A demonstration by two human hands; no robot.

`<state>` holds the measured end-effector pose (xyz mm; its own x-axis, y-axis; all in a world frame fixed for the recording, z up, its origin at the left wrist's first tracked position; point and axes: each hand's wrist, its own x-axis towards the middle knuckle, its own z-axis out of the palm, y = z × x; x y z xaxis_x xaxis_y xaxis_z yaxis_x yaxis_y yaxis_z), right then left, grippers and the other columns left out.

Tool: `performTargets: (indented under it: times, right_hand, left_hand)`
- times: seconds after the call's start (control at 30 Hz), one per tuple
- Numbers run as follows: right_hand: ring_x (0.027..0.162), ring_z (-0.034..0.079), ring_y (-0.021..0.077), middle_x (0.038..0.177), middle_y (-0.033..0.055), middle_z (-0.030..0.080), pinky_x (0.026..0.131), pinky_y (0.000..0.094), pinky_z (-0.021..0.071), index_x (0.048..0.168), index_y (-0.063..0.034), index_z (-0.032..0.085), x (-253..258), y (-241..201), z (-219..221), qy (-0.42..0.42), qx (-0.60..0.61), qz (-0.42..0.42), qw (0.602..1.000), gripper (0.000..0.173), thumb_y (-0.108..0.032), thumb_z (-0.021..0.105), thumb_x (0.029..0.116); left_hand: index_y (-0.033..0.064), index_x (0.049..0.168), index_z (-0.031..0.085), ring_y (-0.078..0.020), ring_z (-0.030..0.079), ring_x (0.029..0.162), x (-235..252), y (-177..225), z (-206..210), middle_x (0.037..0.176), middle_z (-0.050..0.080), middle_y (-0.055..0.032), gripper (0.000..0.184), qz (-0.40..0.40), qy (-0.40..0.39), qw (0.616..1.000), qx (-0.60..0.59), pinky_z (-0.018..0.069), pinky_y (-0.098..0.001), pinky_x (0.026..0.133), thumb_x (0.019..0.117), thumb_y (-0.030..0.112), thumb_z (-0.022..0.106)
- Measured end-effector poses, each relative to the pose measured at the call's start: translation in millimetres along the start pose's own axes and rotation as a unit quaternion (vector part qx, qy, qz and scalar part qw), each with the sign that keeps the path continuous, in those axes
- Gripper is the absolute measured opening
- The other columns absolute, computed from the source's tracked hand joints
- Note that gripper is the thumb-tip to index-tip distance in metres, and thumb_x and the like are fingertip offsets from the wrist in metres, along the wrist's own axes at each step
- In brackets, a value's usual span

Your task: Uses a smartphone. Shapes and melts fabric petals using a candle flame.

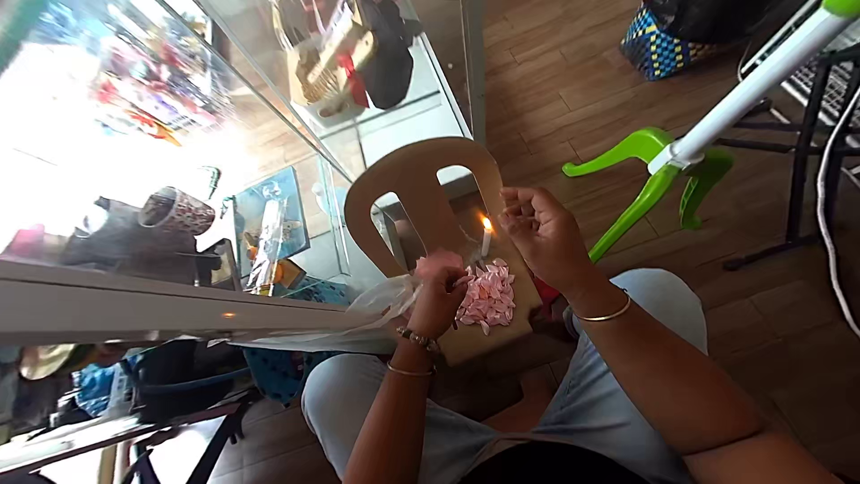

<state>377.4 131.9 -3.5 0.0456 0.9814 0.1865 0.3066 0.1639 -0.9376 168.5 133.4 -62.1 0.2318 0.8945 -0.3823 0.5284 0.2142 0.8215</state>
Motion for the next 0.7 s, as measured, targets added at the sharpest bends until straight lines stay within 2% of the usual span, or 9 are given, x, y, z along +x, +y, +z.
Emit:
performTargets:
  times: [0.1,0.17,0.23,0.4,0.47,0.53,0.6,0.67,0.7]
  right_hand:
    - [0.092,0.065,0.0187,0.132,0.0123,0.061,0.071,0.0314,0.0552,0.143,-0.0104,0.053,-6,-3,-1,0.004,0.005,0.008,1.000,0.040,-0.022,0.057,0.1053]
    - [0.097,0.067,0.0191,0.135,0.0120,0.060,0.075,0.0321,0.0569,0.143,-0.0103,0.052,-6,-4,-2,0.008,0.011,0.005,1.000,0.040,-0.021,0.058,0.1051]
    - [0.100,0.066,0.0192,0.137,0.0116,0.059,0.077,0.0329,0.0570,0.143,-0.0097,0.052,-6,-3,-2,0.014,0.016,0.003,1.000,0.039,-0.021,0.057,0.1052]
    - [0.102,0.067,0.0192,0.136,0.0110,0.060,0.079,0.0336,0.0576,0.142,-0.0099,0.052,-4,-2,-8,0.019,0.030,0.011,0.999,0.039,-0.021,0.057,0.1052]
    - [0.106,0.066,0.0184,0.139,0.0110,0.059,0.083,0.0330,0.0565,0.141,-0.0080,0.054,3,2,-6,0.024,0.034,0.009,0.999,0.038,-0.020,0.058,0.1047]
    - [0.108,0.066,0.0156,0.136,0.0126,0.061,0.089,0.0293,0.0561,0.136,-0.0037,0.058,13,9,-4,0.036,0.041,0.000,0.999,0.036,-0.017,0.060,0.1024]
    - [0.108,0.066,0.0147,0.135,0.0138,0.062,0.091,0.0274,0.0555,0.133,-0.0016,0.060,17,11,-3,0.040,0.046,-0.008,0.998,0.035,-0.016,0.060,0.1015]
    - [0.104,0.066,0.0158,0.134,0.0126,0.062,0.086,0.0286,0.0566,0.136,-0.0044,0.058,10,5,-5,0.040,0.041,-0.001,0.998,0.036,-0.017,0.060,0.1026]
    - [0.100,0.066,0.0175,0.133,0.0113,0.060,0.079,0.0307,0.0562,0.139,-0.0077,0.055,1,0,-9,0.032,0.037,0.010,0.999,0.037,-0.019,0.058,0.1043]
  left_hand:
    - [-0.0034,0.128,0.060,-0.0193,0.066,0.094,16,-16,17,0.113,0.067,-0.0165,0.029,-0.073,-0.091,0.990,0.073,0.0541,-0.0370,0.088,0.1010,0.007,0.061]
    - [-0.0035,0.141,0.050,-0.0222,0.066,0.105,20,-21,27,0.130,0.061,-0.0201,0.042,-0.104,-0.109,0.987,0.059,0.0539,-0.0372,0.093,0.1009,0.004,0.060]
    - [0.0017,0.151,0.039,-0.0279,0.064,0.115,23,-25,31,0.147,0.050,-0.0219,0.055,-0.123,-0.099,0.985,0.076,0.0538,-0.0416,0.096,0.1000,0.004,0.061]
    - [0.0060,0.150,0.046,-0.0436,0.051,0.134,30,-32,27,0.153,0.043,-0.0250,0.057,-0.163,-0.057,0.945,0.278,0.0436,-0.0590,0.108,0.0956,0.008,0.063]
    - [0.0065,0.149,0.049,-0.0457,0.046,0.138,35,-40,25,0.156,0.041,-0.0241,0.053,-0.158,-0.020,0.934,0.319,0.0409,-0.0620,0.110,0.0961,0.006,0.060]
    - [0.0056,0.146,0.053,-0.0464,0.045,0.139,42,-51,25,0.157,0.040,-0.0236,0.049,-0.123,0.033,0.929,0.348,0.0397,-0.0634,0.110,0.0970,0.005,0.058]
    - [0.0069,0.148,0.051,-0.0462,0.046,0.138,50,-59,24,0.161,0.037,-0.0199,0.050,-0.098,0.078,0.926,0.356,0.0423,-0.0638,0.108,0.0983,0.003,0.054]
    - [0.0117,0.152,0.047,-0.0434,0.049,0.137,57,-65,22,0.164,0.033,-0.0146,0.052,-0.110,0.088,0.918,0.370,0.0455,-0.0622,0.105,0.1015,0.004,0.050]
    - [0.0132,0.153,0.046,-0.0426,0.049,0.137,60,-69,21,0.164,0.034,-0.0138,0.051,-0.120,0.086,0.915,0.377,0.0451,-0.0620,0.105,0.1029,0.007,0.048]
